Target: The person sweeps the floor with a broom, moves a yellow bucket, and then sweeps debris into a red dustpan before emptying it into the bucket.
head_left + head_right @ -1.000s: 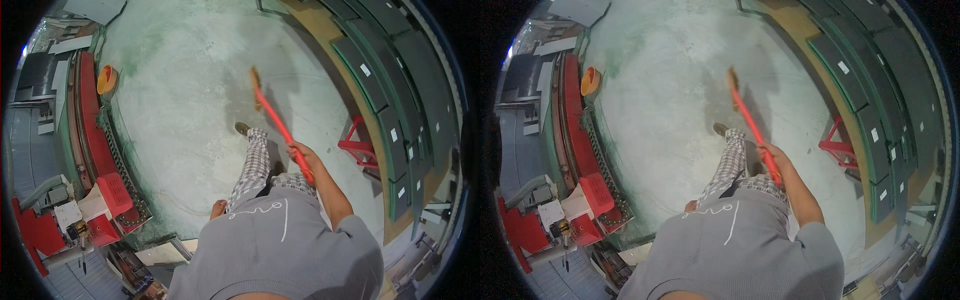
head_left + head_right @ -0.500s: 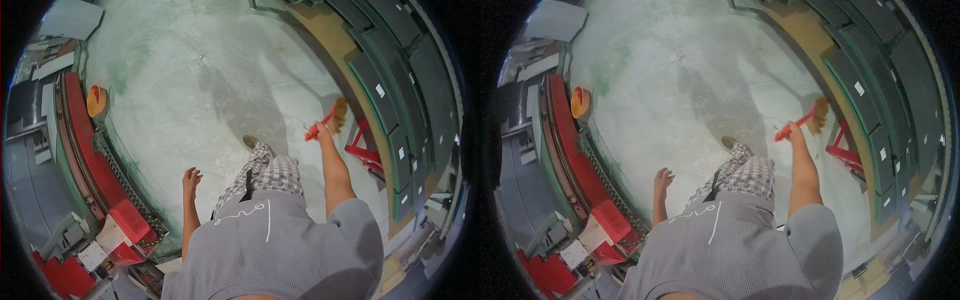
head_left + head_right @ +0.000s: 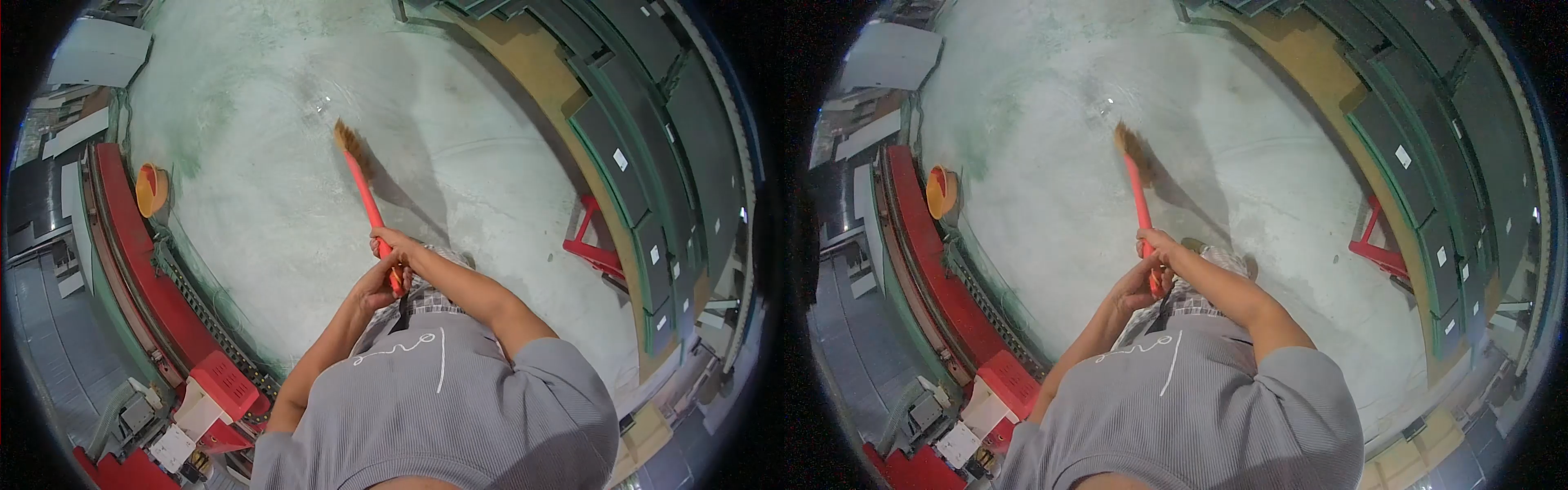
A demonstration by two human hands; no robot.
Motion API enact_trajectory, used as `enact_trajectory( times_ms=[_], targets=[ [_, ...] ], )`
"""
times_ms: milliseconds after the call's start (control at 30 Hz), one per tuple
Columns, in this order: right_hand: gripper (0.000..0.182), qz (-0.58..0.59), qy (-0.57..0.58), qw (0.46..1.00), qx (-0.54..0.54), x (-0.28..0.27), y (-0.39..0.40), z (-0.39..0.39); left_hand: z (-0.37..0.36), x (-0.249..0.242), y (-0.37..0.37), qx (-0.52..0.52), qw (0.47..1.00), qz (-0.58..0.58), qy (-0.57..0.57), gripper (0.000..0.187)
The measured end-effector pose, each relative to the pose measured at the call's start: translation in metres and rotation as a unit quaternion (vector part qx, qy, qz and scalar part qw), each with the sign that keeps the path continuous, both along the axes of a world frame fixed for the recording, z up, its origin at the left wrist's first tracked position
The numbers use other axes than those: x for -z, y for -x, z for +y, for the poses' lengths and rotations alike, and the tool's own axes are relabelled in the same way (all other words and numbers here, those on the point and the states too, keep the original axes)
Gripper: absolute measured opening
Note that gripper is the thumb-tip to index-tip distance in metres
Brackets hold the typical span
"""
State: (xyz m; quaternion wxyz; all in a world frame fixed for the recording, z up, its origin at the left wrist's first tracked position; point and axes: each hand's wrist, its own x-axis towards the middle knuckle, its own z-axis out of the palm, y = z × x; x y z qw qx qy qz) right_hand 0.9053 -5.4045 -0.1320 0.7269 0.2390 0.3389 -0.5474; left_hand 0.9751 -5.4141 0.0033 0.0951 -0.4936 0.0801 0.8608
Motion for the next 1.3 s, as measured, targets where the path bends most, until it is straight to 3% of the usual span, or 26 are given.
enact_trajectory(
  times_ms=[67, 133, 200, 267, 333, 400, 500, 567, 700, 767, 800, 833, 867, 1000, 1067, 1200, 1300],
  targets=[
    [0.011, -0.04, 0.019, 0.999, 0.012, -0.011, 0.013, -0.01, -0.01, -0.007, 0.018, -0.037, 0.994, 0.018, -0.105, 0.019],
    [0.012, -0.125, 0.054, 0.988, 0.068, -0.024, 0.041, -0.007, -0.014, -0.016, 0.039, -0.037, 0.994, 0.02, -0.106, 0.012],
    [0.013, -0.045, 0.013, 0.995, 0.089, -0.054, 0.068, -0.001, -0.019, -0.018, 0.059, 0.009, 0.991, 0.047, -0.127, 0.012],
    [0.014, 0.026, 0.019, 0.993, 0.114, -0.039, 0.092, 0.005, -0.024, -0.011, 0.081, 0.042, 0.99, 0.051, -0.127, 0.013],
    [0.014, 0.045, -0.055, 0.987, 0.145, -0.039, 0.123, 0.005, -0.034, -0.002, 0.105, 0.047, 0.978, 0.098, -0.177, 0.014],
    [0.014, 0.056, -0.104, 0.982, 0.148, -0.033, 0.159, 0.006, -0.051, 0.004, 0.134, 0.051, 0.964, 0.116, -0.232, 0.014],
    [0.014, -0.026, -0.163, 0.966, 0.201, 0.002, 0.214, -0.01, -0.084, 0.048, 0.18, 0.086, 0.941, 0.136, -0.298, 0.015],
    [0.014, 0.037, -0.179, 0.963, 0.197, 0.03, 0.237, -0.037, -0.121, 0.069, 0.208, 0.093, 0.946, 0.131, -0.283, 0.016],
    [0.016, 0.022, -0.166, 0.973, 0.157, 0.106, 0.26, -0.102, -0.19, 0.104, 0.23, 0.096, 0.949, 0.098, -0.283, 0.02],
    [0.016, -0.026, -0.11, 0.989, 0.094, 0.094, 0.254, -0.149, -0.22, 0.102, 0.228, 0.033, 0.968, 0.074, -0.237, 0.019],
    [0.015, -0.111, -0.061, 0.99, 0.055, 0.123, 0.251, -0.165, -0.232, 0.096, 0.221, -0.014, 0.978, 0.052, -0.202, 0.015],
    [0.016, 0.046, -0.104, 0.993, 0.039, 0.14, 0.232, -0.193, -0.245, 0.092, 0.212, -0.059, 0.975, 0.056, -0.206, 0.014],
    [0.017, 0.053, -0.144, 0.988, 0.004, 0.099, 0.223, -0.224, -0.257, 0.089, 0.202, -0.105, 0.97, 0.061, -0.209, 0.013],
    [0.017, -0.03, -0.109, 0.989, -0.096, 0.07, 0.191, -0.301, -0.294, 0.065, 0.173, -0.208, 0.964, 0.073, -0.147, 0.013],
    [0.016, -0.099, -0.066, 0.981, -0.154, 0.057, 0.186, -0.326, -0.305, 0.052, 0.172, -0.27, 0.959, 0.008, -0.09, 0.011],
    [0.016, -0.057, -0.051, 0.98, -0.185, 0.031, 0.196, -0.342, -0.306, 0.028, 0.193, -0.205, 0.979, -0.009, -0.012, 0.012],
    [0.014, -0.109, 0.047, 0.979, -0.167, -0.004, 0.229, -0.323, -0.291, 0.022, 0.214, -0.135, 0.991, -0.013, 0.007, 0.012]
  ],
)
